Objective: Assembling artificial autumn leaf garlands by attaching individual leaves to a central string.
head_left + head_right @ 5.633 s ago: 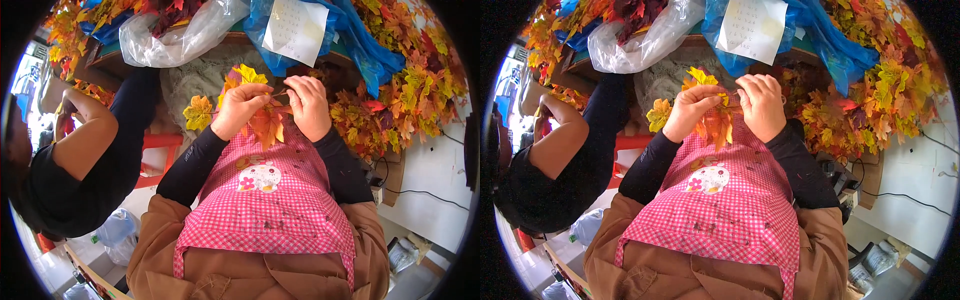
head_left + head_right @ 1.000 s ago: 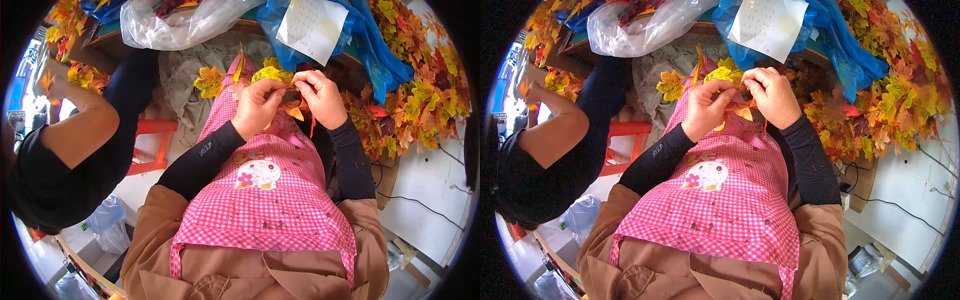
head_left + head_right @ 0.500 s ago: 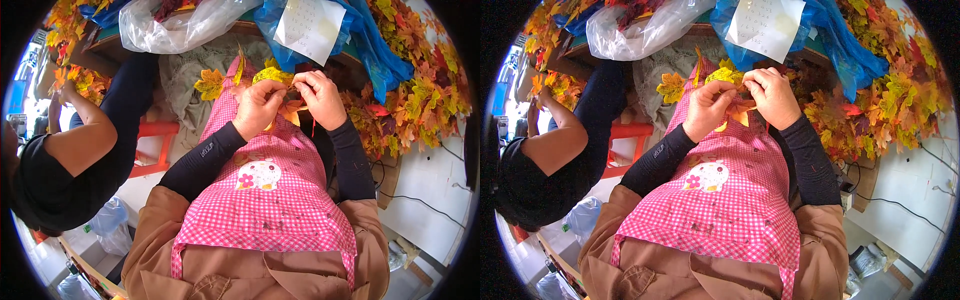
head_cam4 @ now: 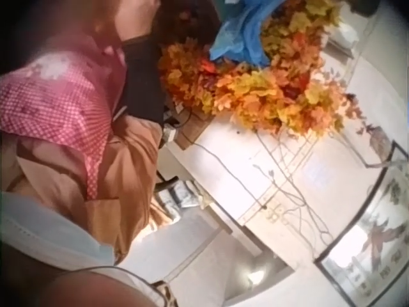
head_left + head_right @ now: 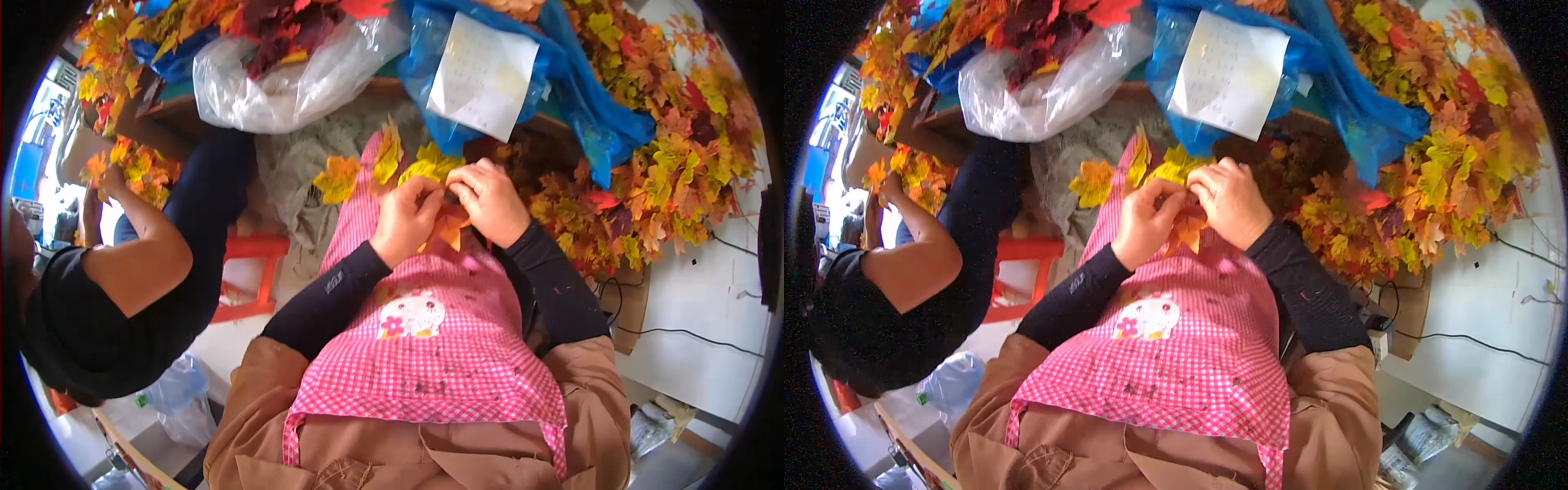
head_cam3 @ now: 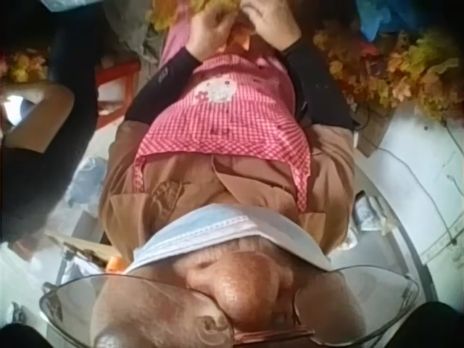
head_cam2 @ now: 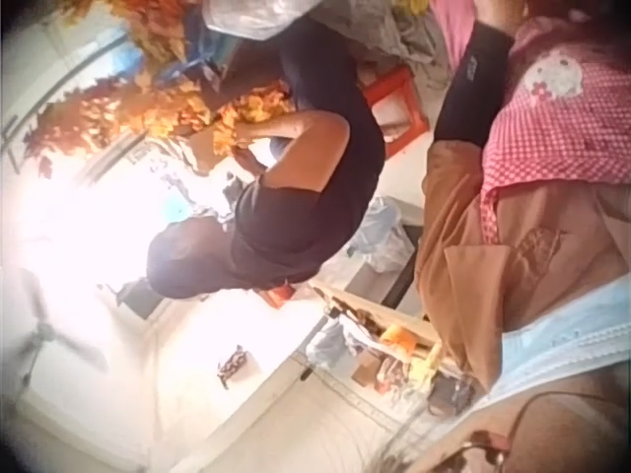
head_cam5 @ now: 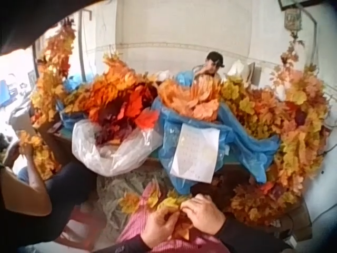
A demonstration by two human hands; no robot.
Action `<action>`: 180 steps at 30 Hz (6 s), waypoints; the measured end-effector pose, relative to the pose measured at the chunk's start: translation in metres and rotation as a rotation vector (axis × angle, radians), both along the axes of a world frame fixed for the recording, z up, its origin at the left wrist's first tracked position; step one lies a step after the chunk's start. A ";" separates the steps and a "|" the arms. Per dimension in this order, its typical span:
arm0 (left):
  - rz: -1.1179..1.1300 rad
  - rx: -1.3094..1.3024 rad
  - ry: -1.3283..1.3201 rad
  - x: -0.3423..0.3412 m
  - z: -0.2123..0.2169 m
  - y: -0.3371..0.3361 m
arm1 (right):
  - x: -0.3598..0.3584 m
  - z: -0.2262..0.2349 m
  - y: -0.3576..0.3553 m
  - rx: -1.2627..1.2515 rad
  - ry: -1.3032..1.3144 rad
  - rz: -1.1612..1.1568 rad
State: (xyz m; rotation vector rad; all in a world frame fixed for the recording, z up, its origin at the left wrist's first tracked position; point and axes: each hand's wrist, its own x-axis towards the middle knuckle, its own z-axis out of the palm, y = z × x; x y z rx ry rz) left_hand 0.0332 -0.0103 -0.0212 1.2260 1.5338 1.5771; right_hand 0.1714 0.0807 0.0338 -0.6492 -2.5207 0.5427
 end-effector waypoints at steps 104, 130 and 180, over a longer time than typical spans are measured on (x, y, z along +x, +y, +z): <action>-0.057 0.078 0.835 -0.044 0.017 -0.037 | 0.022 -0.082 0.007 -1.366 0.387 0.174; -0.288 -0.222 0.328 -0.035 -0.029 -0.009 | 0.070 -0.092 0.060 -0.475 -0.502 0.136; -0.294 -0.147 0.336 -0.031 -0.055 -0.001 | 0.092 0.109 0.179 -0.214 0.369 -0.211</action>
